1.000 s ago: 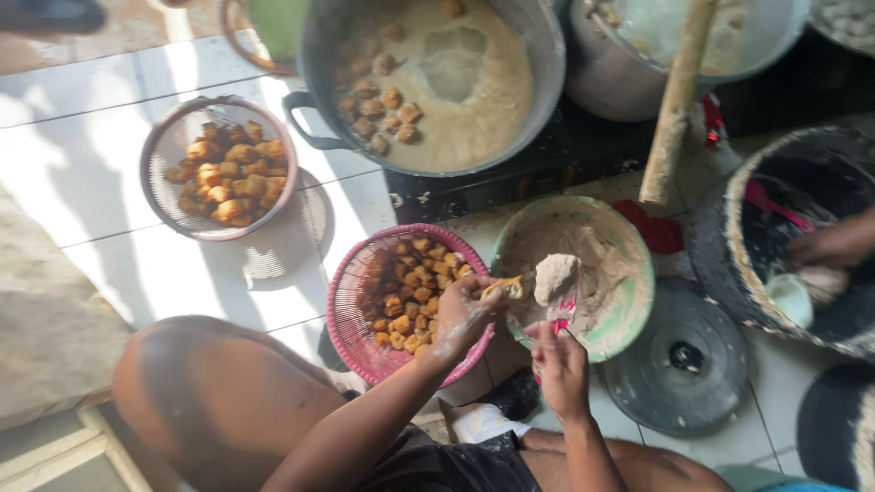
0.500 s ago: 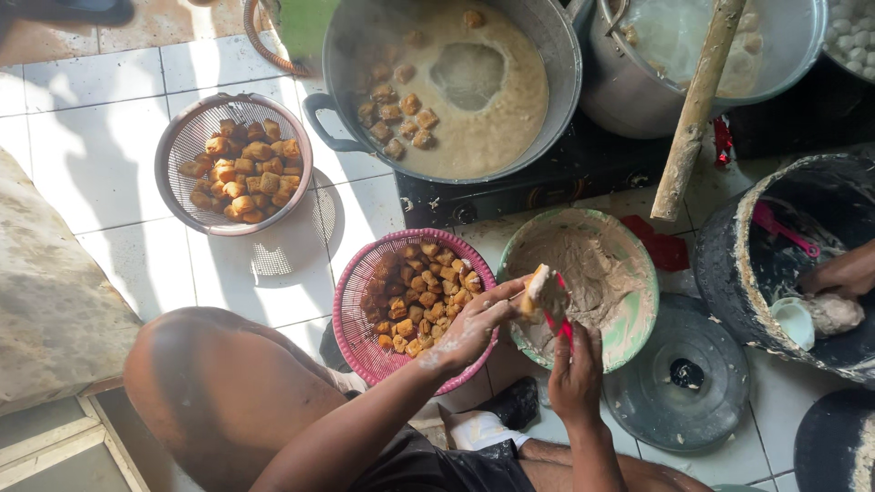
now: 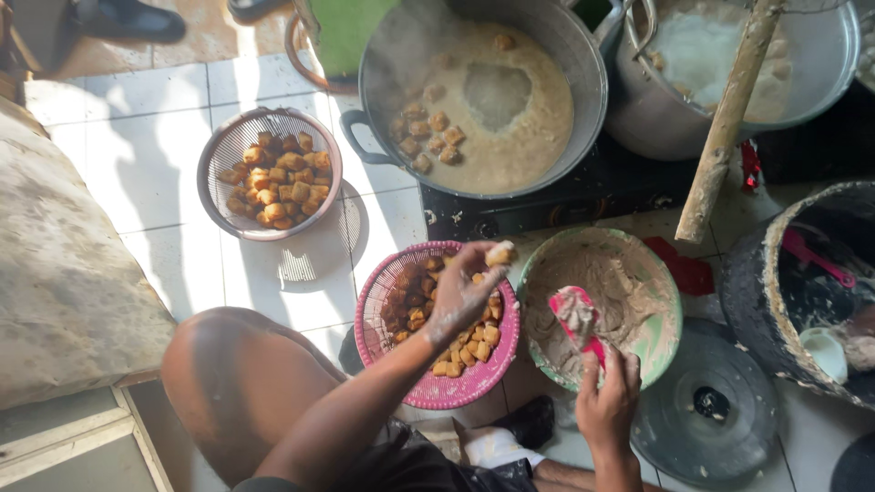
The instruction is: The person sits on the floor coating fried tofu cubes with batter. They hold a tofu piece in one hand, spread batter over it with a pink spatula held in the other hand, and drop the coated piece into a wok of hot oil, repeating this cycle continuously while a second person works dough in a nearby container.
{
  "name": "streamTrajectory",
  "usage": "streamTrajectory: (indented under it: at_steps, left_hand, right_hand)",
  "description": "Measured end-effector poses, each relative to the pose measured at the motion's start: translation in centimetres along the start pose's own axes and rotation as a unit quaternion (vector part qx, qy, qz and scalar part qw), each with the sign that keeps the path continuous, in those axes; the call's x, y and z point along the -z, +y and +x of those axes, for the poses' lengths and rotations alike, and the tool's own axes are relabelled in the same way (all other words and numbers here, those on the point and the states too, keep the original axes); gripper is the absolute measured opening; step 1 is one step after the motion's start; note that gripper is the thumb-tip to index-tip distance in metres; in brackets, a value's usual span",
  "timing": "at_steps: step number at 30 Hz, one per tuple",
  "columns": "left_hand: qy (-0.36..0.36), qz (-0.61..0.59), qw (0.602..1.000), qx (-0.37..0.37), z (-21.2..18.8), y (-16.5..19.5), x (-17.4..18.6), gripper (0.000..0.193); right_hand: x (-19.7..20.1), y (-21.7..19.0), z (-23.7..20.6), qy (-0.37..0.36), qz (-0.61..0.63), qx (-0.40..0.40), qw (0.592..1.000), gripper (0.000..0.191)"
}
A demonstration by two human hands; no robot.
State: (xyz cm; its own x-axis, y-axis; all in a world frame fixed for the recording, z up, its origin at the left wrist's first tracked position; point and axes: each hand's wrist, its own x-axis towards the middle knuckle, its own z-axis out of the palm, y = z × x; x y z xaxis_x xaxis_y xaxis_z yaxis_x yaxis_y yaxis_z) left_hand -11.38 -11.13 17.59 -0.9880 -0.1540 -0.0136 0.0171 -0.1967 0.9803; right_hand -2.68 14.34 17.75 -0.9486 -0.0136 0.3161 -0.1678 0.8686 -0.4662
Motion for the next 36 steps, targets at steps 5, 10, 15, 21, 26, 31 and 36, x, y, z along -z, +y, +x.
streamTrajectory:
  at_steps: [5, 10, 15, 21, 26, 31, 36]
  left_hand:
    - [0.127, 0.335, 0.928, -0.096, 8.8, 4.5, 6.1, 0.048]
    - [0.186, 0.387, 0.86, -0.275, 11.4, 5.6, 8.2, 0.062]
    - [0.164, 0.233, 0.945, -0.161, 4.4, -2.9, 6.5, 0.032]
    - [0.146, 0.305, 0.936, 0.098, -3.8, -12.7, 7.1, 0.035]
    - [0.107, 0.321, 0.919, 0.202, -3.8, -15.6, 9.5, 0.03]
    - [0.008, 0.398, 0.899, 0.182, -2.3, -17.1, 9.1, 0.033]
    - [0.074, 0.377, 0.901, 0.2, -1.6, -17.7, 6.7, 0.051]
  right_hand:
    - [-0.7, 2.0, -0.6, -0.021, 0.151, -0.111, 0.982, 0.026]
    - [-2.2, 4.5, 0.0, -0.107, 0.189, -0.265, 0.939, 0.033]
    - [-6.0, 7.5, 0.3, -0.186, 0.085, -0.181, 0.962, 0.032]
    - [-11.7, 8.5, 0.3, -0.287, -0.138, -0.132, 0.939, 0.037]
    - [-12.0, 9.0, 1.1, -0.313, -0.011, -0.086, 0.946, 0.023]
    - [-9.6, 7.6, 1.8, -0.279, 0.228, -0.322, 0.876, 0.024]
    - [-8.1, 5.5, 0.9, -0.163, 0.475, -0.435, 0.747, 0.024]
